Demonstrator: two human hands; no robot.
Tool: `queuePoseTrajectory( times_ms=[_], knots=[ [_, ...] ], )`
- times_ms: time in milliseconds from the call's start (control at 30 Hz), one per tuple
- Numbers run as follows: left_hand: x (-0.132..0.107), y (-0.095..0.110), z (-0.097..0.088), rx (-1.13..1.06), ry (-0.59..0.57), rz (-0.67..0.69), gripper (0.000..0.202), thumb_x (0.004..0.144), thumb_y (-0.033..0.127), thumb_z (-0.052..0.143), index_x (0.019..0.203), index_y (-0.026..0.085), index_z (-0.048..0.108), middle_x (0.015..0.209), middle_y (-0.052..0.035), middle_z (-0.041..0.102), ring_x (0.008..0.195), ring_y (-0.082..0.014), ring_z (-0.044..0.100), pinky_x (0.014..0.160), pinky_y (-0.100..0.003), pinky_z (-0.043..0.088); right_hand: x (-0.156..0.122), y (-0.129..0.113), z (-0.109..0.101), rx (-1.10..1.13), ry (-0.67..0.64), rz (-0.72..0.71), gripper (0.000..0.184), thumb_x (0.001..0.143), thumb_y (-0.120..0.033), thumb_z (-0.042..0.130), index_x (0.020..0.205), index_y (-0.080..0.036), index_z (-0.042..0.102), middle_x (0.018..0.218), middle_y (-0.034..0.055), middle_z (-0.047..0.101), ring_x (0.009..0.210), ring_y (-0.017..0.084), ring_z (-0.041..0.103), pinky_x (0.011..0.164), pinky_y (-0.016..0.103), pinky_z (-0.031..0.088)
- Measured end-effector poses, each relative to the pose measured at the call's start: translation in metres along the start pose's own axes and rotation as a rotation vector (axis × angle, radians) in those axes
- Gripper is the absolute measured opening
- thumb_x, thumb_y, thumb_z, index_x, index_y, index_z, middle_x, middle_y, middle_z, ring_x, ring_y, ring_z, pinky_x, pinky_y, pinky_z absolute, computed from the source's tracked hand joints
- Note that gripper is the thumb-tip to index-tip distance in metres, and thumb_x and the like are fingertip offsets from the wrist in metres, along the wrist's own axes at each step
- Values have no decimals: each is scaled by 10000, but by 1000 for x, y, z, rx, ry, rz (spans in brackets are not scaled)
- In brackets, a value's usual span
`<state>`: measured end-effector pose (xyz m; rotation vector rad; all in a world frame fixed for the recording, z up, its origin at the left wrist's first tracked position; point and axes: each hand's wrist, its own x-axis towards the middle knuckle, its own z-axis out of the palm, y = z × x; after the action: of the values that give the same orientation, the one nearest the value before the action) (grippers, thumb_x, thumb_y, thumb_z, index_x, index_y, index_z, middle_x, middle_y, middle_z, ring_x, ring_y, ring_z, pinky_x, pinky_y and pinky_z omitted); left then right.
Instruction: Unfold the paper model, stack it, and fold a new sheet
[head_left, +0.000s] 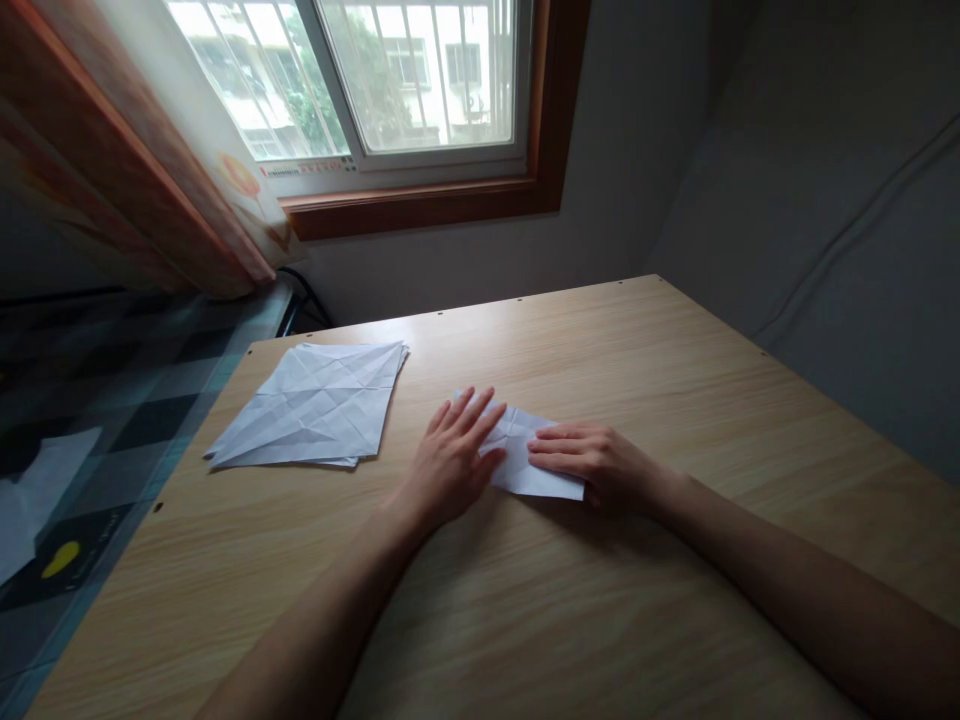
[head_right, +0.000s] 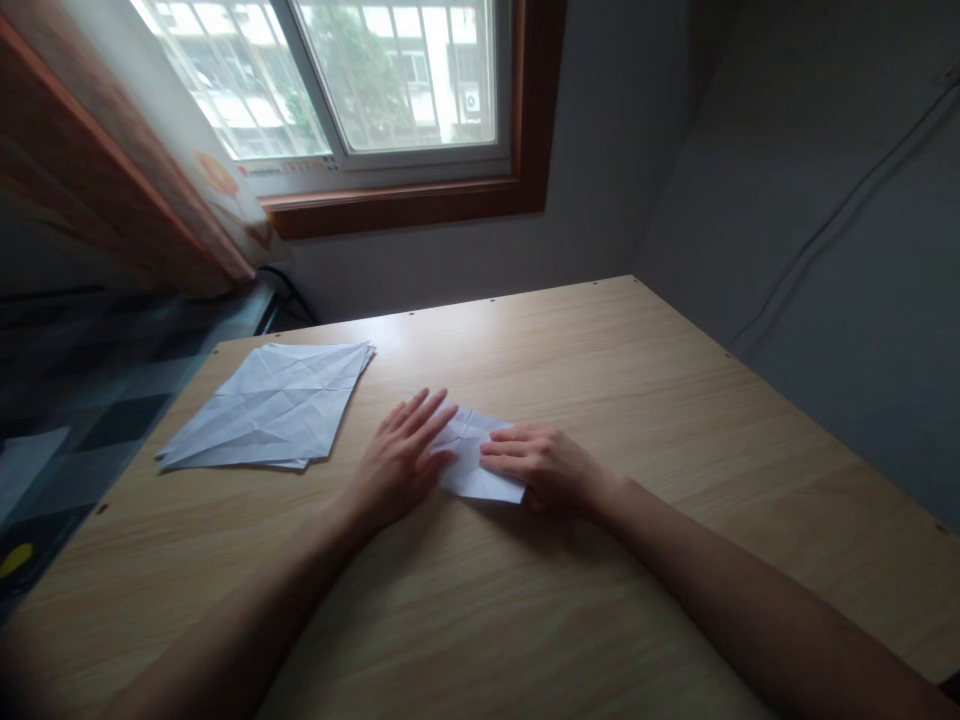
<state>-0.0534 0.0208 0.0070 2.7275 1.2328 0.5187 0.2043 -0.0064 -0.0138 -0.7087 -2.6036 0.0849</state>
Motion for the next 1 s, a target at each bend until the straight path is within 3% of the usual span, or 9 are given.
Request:
queuePoseTrajectory(
  times_ms=[67, 133, 267, 433, 567, 667, 733, 833, 1000],
  knots=[
    [0, -1, 5, 46, -177, 36, 511, 959, 403, 411, 1441, 234, 416, 1536, -87, 376, 1431, -311, 293, 1153, -522, 226, -3, 0, 0, 47, -10, 11, 517, 716, -91, 527, 1220, -132, 635, 1259, 95, 666, 1203, 257, 599, 1024, 410, 497],
    [1, -2, 7, 93, -259, -1, 559, 956, 471, 388, 1472, 257, 366, 1557, -88, 334, 1443, -339, 258, 1148, -556, 194, -5, 1, -1, 80, 4, 18, 502, 700, -61, 514, 1174, -140, 660, 1234, 93, 680, 1198, 244, 605, 1027, 399, 496],
    [0, -6, 3, 142, -312, -26, 678, 907, 588, 423, 1500, 281, 303, 1588, -107, 249, 1457, -386, 184, 1141, -585, 155, -8, 3, -3, 139, 58, 45, 391, 751, -31, 517, 1071, -175, 690, 1170, 76, 712, 1128, 208, 648, 1027, 370, 494],
    [-1, -9, -2, 149, -374, 1, 727, 900, 628, 399, 1521, 286, 237, 1603, -120, 186, 1469, -390, 121, 1146, -588, 126, -8, 4, -8, 196, 127, 151, 132, 880, -173, 587, 955, -205, 690, 1038, 70, 744, 997, 203, 686, 913, 357, 542],
    [-1, -11, -5, 144, -415, 21, 682, 930, 607, 340, 1525, 297, 216, 1609, -114, 156, 1475, -381, 82, 1149, -585, 123, -1, 4, -8, 190, 168, 305, 129, 923, -236, 562, 897, -187, 678, 942, 86, 735, 900, 216, 665, 807, 354, 534],
    [-2, -12, -6, 154, -418, 28, 642, 950, 552, 330, 1525, 289, 217, 1608, -106, 167, 1477, -371, 89, 1152, -580, 133, 8, 3, -4, 158, 172, 468, 175, 934, -252, 538, 858, -168, 672, 844, 88, 711, 850, 230, 636, 780, 363, 513],
    [-3, -12, -6, 161, -398, 32, 624, 952, 504, 357, 1522, 281, 234, 1604, -105, 188, 1474, -370, 113, 1149, -584, 144, 15, 2, -1, 145, 175, 545, 147, 922, -231, 545, 951, -157, 670, 906, 94, 708, 890, 238, 624, 805, 370, 503],
    [-3, -11, -4, 153, -349, 27, 573, 951, 418, 380, 1501, 279, 298, 1590, -92, 248, 1463, -363, 178, 1141, -596, 165, 21, 1, 3, 120, 152, 591, 260, 887, -195, 585, 1140, -151, 627, 1074, 107, 688, 1009, 248, 598, 893, 384, 479],
    [1, -3, 1, 128, -198, 2, 580, 963, 463, 363, 1495, 235, 320, 1544, -89, 361, 1442, -371, 232, 1141, -628, 123, 22, 0, 4, 36, 63, 612, 245, 907, -227, 575, 1132, -159, 642, 1030, 100, 666, 1006, 252, 576, 904, 381, 463]
  ],
)
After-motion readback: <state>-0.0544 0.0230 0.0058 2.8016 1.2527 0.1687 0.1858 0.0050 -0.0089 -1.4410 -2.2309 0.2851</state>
